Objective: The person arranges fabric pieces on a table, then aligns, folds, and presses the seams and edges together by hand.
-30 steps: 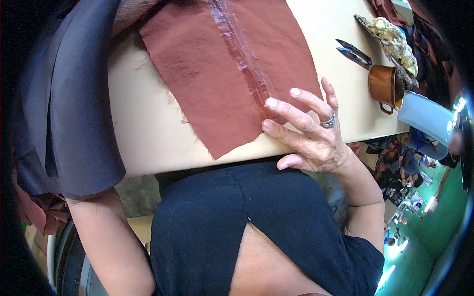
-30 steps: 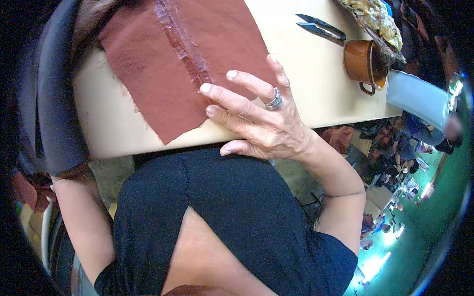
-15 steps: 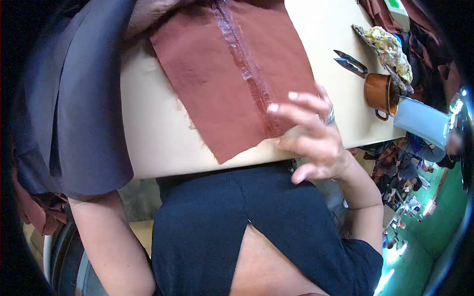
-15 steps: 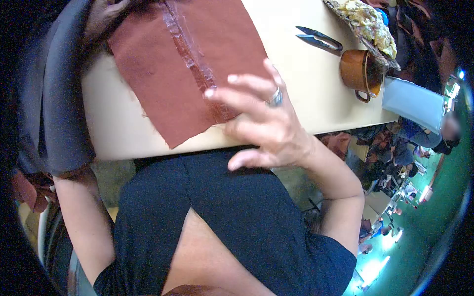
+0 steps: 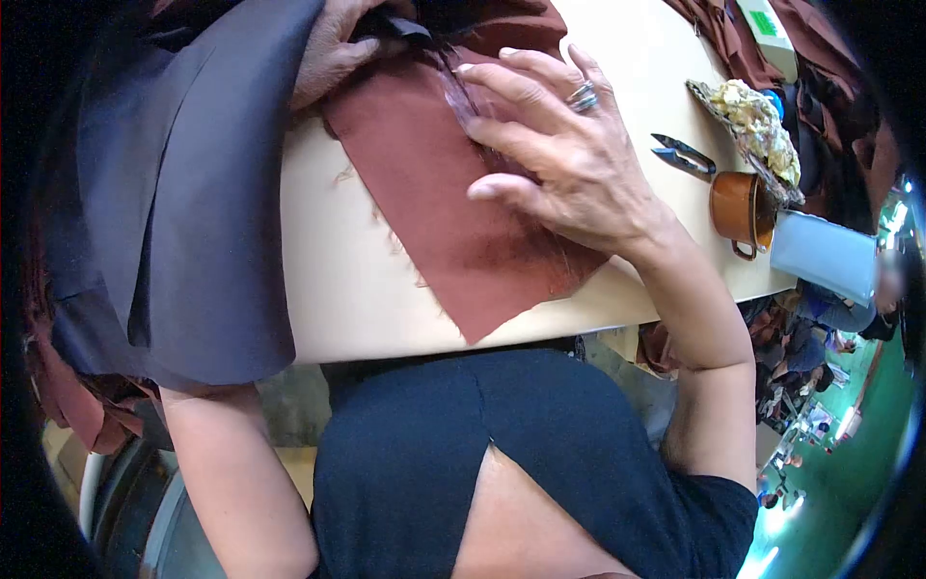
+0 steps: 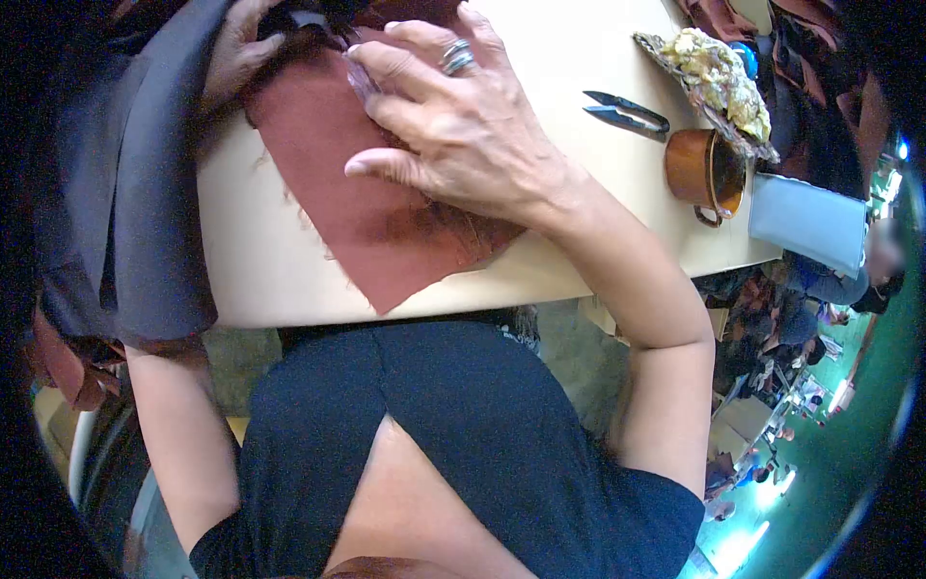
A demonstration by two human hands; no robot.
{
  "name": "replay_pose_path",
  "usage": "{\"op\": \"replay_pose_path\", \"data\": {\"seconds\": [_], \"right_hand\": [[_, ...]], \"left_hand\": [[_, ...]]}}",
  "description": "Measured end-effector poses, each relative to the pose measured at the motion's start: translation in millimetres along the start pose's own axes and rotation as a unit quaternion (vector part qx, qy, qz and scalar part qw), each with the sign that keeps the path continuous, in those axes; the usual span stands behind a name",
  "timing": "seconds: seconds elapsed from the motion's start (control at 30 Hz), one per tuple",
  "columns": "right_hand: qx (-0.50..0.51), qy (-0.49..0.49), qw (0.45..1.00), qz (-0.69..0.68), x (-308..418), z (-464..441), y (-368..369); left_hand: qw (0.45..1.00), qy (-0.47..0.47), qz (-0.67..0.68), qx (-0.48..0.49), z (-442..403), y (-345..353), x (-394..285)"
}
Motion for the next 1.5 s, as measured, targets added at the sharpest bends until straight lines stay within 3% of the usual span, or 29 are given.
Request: {"op": "replay_pose_path", "data": {"seconds": [0.1,0.2,0.23,0.37,0.47,0.6,0.63,0.67,0.77,0.9,1.03,1.13,1.2,1.23,1.27,1.33,1.43,1.47,1.5], "right_hand": [[-0.031,0.041,0.997,-0.059,-19,-11,4],[-0.097,-0.002,0.993,0.059,-7,-30,8],[-0.047,0.008,0.997,0.063,-11,-29,19],[-0.002,-0.001,0.999,0.045,-2,-27,6],[-0.061,0.011,0.997,0.042,-9,-29,7],[-0.082,0.04,0.995,0.044,-14,-27,28],[-0.107,0.033,0.994,0.009,-13,-24,28],[-0.096,0.043,0.994,-0.013,-11,-21,23],[-0.036,0.045,0.997,-0.045,-10,-13,2],[-0.123,0.137,0.963,-0.199,-31,-33,-14],[-0.191,0.105,0.956,-0.198,-38,-89,-22],[-0.212,0.066,0.961,-0.166,-36,-146,-11],[-0.175,0.095,0.967,-0.157,-36,-183,8],[-0.106,0.111,0.982,-0.106,-34,-198,17],[-0.142,0.088,0.983,-0.072,-36,-208,39],[0.005,0.161,0.983,-0.087,-24,-216,46],[-0.008,0.153,0.986,-0.062,-33,-218,44],[-0.081,0.132,0.988,-0.01,-47,-216,34],[-0.059,0.206,0.977,0.02,-70,-213,21]], "left_hand": [[0.997,0.004,0.081,0.008,-2,2,-4],[0.993,0.007,0.12,0.0,-2,4,-1],[0.992,0.004,0.125,-0.002,-2,4,-1],[0.999,-0.007,0.027,0.017,-2,4,12],[0.988,0.013,0.155,0.008,-4,8,7],[0.993,0.09,0.075,-0.007,-3,4,0],[0.995,0.099,-0.021,-0.021,-1,-1,-15],[0.991,0.126,0.012,-0.044,0,-2,-18],[0.995,0.078,-0.042,-0.043,2,-5,-25],[0.997,0.044,-0.048,-0.048,4,-3,-23],[0.996,0.035,-0.042,-0.067,9,-4,-23],[0.996,0.014,-0.021,-0.091,17,-5,-20],[0.993,-0.007,0.015,-0.115,20,0,-19],[0.991,-0.019,0.034,-0.13,22,3,-20],[0.987,-0.032,0.058,-0.146,23,6,-20],[0.975,-0.059,0.115,-0.183,27,15,-24],[0.946,-0.088,0.202,-0.237,31,31,-30],[0.937,-0.091,0.227,-0.25,30,35,-32],[0.929,-0.091,0.248,-0.259,28,39,-33]]}}
Point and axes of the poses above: each hand's wrist, its own z-axis away from the middle knuckle, its own y-axis out of the palm, x = y × z, the point moved 5 cm from there along -z, towards the middle knuckle, and after that the axes turned 13 degrees about -x, right-handed, at the moved point
